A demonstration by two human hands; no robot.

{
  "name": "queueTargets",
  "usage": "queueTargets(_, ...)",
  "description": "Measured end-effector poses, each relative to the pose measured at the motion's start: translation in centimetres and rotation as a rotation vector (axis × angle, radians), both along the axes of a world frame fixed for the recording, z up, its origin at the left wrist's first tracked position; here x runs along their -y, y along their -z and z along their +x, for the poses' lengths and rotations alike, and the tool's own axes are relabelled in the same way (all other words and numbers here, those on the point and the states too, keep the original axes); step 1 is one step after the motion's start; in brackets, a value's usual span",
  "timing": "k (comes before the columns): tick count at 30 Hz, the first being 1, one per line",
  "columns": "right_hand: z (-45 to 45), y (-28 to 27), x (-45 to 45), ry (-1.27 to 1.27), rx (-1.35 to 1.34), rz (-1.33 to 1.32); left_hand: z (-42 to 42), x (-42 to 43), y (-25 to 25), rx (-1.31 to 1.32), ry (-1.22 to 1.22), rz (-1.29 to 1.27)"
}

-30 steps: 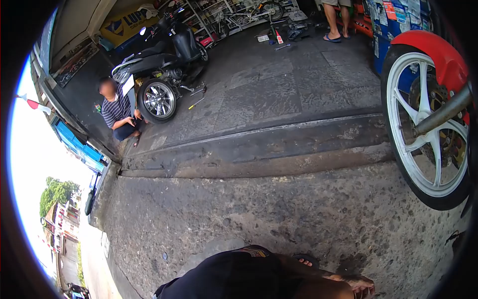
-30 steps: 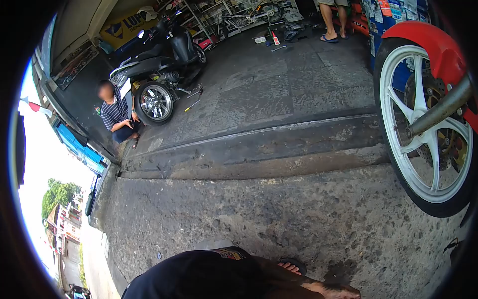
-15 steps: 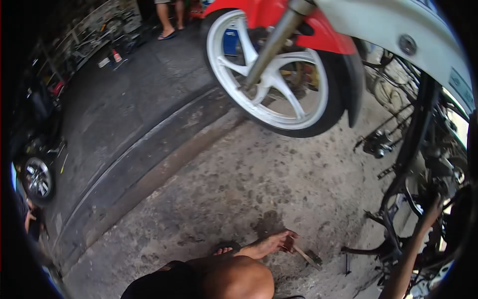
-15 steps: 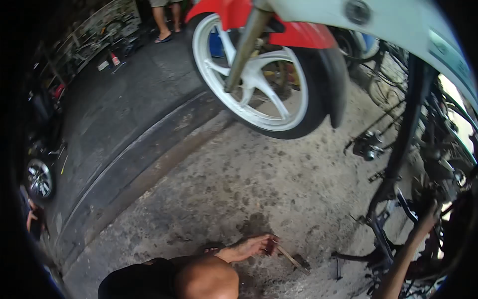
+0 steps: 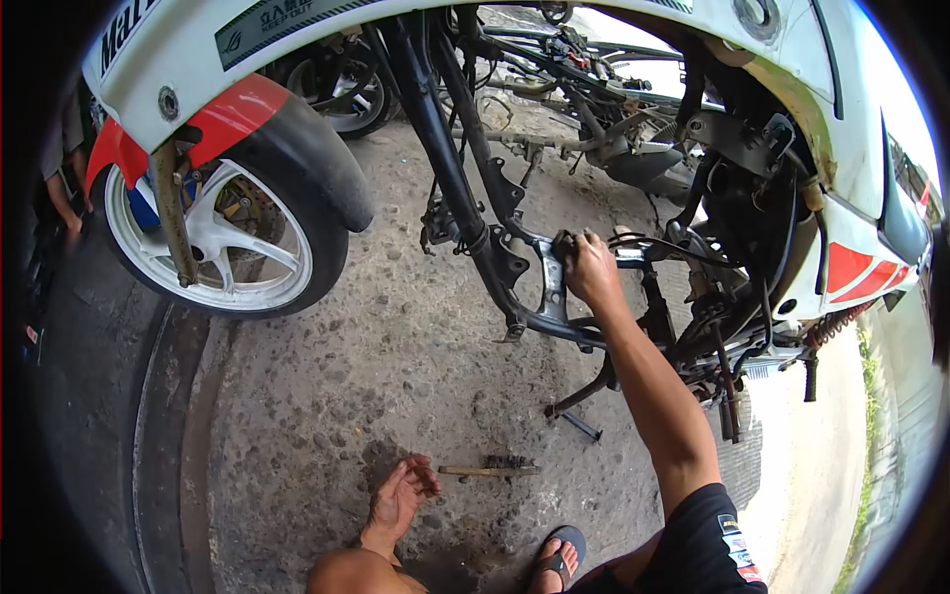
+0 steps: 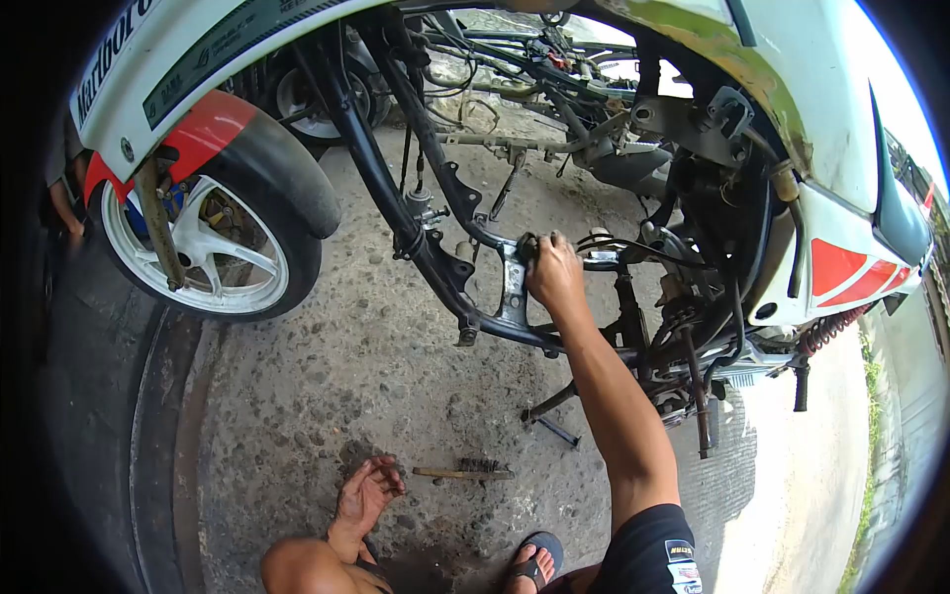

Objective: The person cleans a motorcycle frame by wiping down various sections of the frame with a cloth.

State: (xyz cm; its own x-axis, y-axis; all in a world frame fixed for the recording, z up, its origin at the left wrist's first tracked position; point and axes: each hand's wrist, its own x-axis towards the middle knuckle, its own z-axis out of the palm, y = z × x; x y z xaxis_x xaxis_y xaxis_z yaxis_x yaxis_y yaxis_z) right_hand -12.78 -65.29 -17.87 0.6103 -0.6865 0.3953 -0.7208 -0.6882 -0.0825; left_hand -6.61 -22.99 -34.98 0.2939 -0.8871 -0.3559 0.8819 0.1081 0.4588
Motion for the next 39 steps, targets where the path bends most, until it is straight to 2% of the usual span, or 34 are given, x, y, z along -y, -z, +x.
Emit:
queueTargets(1, 0.7, -0.5, -0.2, -0.045, 0.124, 0.148, 0.2, 0.5, 0.0, 0.015, 0.009, -0.005)
queueTargets(2, 1.5, -0.5, 0.0, -0.228, 0.216, 0.256, -0.1, 0.7, 0.2, -0.008, 0.019, -0.002)
queueTargets(3, 2.4, -0.7, -1.1, -0.328, 0.203, 0.127, -0.5, 0.8, 0.3, -0.032, 0.032, 0.004)
queueTargets(4, 3.2, -2.9, -3.2, -0.395, 0.223, 0.258, -0.6, 1.2, 0.6, -0.045, 0.058, 0.0)
queueTargets(5, 3.5, -2.7, -3.0, -0.41, 0.28, 0.325, -1.1, 1.5, 0.7, -0.039, 0.08, 0.005)
queueTargets(7, 2.2, -0.2, -0.9, -0.395, 0.282, 0.127, -1.1, 2.1, 0.9, -0.039, 0.113, 0.035)
queueTargets(11, 3.8, -1.2, 1.8, 0.01, 0.106, 0.143, -0.8, 1.2, 0.5, -0.004, 0.117, 0.046)
queueTargets(13, 5.8, -0.8, 0.7, -0.031, 0.204, 0.118, -0.2, 0.3, 1.0, 0.002, 0.094, 0.05)
queueTargets(14, 6.6, -0.7, -0.3, -0.14, 0.274, -0.017, 0.1, 0.1, 0.9, -0.013, 0.063, 0.06)
queueTargets(15, 5.6, -0.9, -0.4, -0.223, 0.34, 0.13, 0.2, 0.2, 1.1, -0.034, 0.03, 0.067)
queueTargets(17, 3.1, -1.6, -1.2, -0.284, 0.239, 0.147, 0.6, -0.2, 1.1, -0.033, 0.041, 0.094)
queueTargets(19, 3.1, -1.3, -1.5, -0.24, 0.193, 0.186, -0.3, 0.3, 1.3, -0.053, 0.034, 0.104)
queueTargets(21, 5.7, -1.7, -0.2, 0.0, 0.132, 0.162, -0.1, 1.5, 0.9, -0.014, 0.096, 0.062)
queueTargets(23, 7.1, -1.5, 0.9, 0.051, 0.107, 0.249, -0.4, 1.8, -0.1, 0.023, 0.098, 0.095)
queueTargets(25, 8.2, -0.6, 1.1, 0.139, 0.068, 0.168, -0.1, 1.6, -0.4, 0.053, 0.1, 0.033)
queueTargets(29, 4.1, -1.7, 0.0, -0.08, 0.114, 0.147, 0.7, 0.1, 0.4, 0.001, 0.024, 0.04)
queueTargets(31, 2.2, -2.0, 0.8, -0.052, 0.071, 0.129, 0.9, -0.6, 0.6, -0.005, -0.012, 0.081)
queueTargets(33, 1.2, -2.0, 3.3, 0.115, -0.055, 0.056, 0.8, -1.2, 0.3, -0.01, 0.006, 0.093)
queueTargets(35, 2.2, -0.5, 5.1, 0.101, -0.158, 0.045, 1.2, -0.5, 0.1, -0.014, 0.004, 0.072)
queueTargets(37, 3.1, -0.1, 2.3, -0.001, 0.18, 0.063, 1.0, -0.5, 0.3, 0.003, 0.014, 0.046)
queueTargets(39, 2.2, 0.1, 0.8, -0.156, 0.336, 0.029, 0.8, -0.5, 0.6, -0.013, 0.018, 0.052)
